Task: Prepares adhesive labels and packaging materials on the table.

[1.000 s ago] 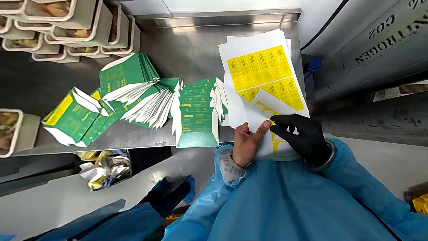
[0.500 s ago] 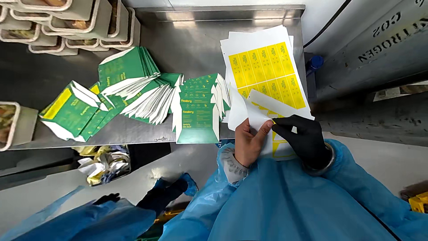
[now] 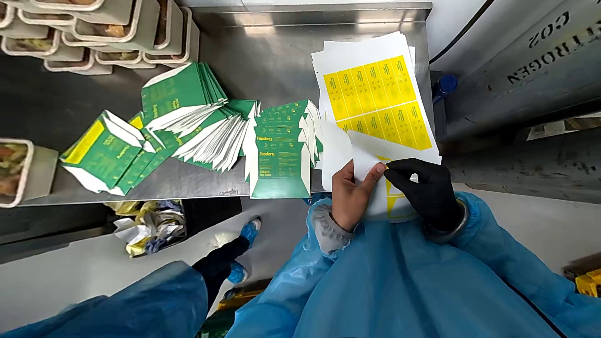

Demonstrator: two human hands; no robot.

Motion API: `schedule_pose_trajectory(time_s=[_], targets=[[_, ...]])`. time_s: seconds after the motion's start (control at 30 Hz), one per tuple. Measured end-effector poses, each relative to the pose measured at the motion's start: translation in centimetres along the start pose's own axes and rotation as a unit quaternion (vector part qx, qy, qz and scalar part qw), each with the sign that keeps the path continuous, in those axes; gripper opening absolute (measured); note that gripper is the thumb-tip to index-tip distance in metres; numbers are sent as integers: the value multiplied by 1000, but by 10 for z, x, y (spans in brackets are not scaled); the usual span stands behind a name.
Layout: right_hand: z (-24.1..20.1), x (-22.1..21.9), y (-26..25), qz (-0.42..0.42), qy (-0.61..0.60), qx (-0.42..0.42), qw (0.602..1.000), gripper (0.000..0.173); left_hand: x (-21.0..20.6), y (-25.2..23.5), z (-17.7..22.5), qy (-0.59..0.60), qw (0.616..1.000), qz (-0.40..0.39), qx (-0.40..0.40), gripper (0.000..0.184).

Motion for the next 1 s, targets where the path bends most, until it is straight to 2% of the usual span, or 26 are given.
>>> schedule_pose_trajectory(time_s=[0.17,0.33,0.47,0.6,0.73,1.0], targets=[[-5,0,-1,18,39,82,996,11,1,3,1,14,1000,-22,0,18],[1,-1,0,-17,-61,33,997,16,4,4,4,6,1000,-29,2,19],[-1,-2,3,2,-41,43,998,15,6,4,2,6,998,-57,20,23],[-2,-1,5,11,-21,43,999,15,6,4,-2,67,993,-79,59,22],[-2,2,9,19,-10,37,999,14,4,5,-4,103,992,-62,32,13],[-7,-2,10,15,-23,31,999,16,3,4,0,86,996,-31,-19,12]])
Point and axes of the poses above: each hand's wrist, its own y-axis away from the middle knuckle, its own x-axis out of the back of the hand, z = x × y, the point moved 4 cm from there along -y, towards the middle knuckle, and after that the axes turned 11 degrees about z, right-handed, at the moved point
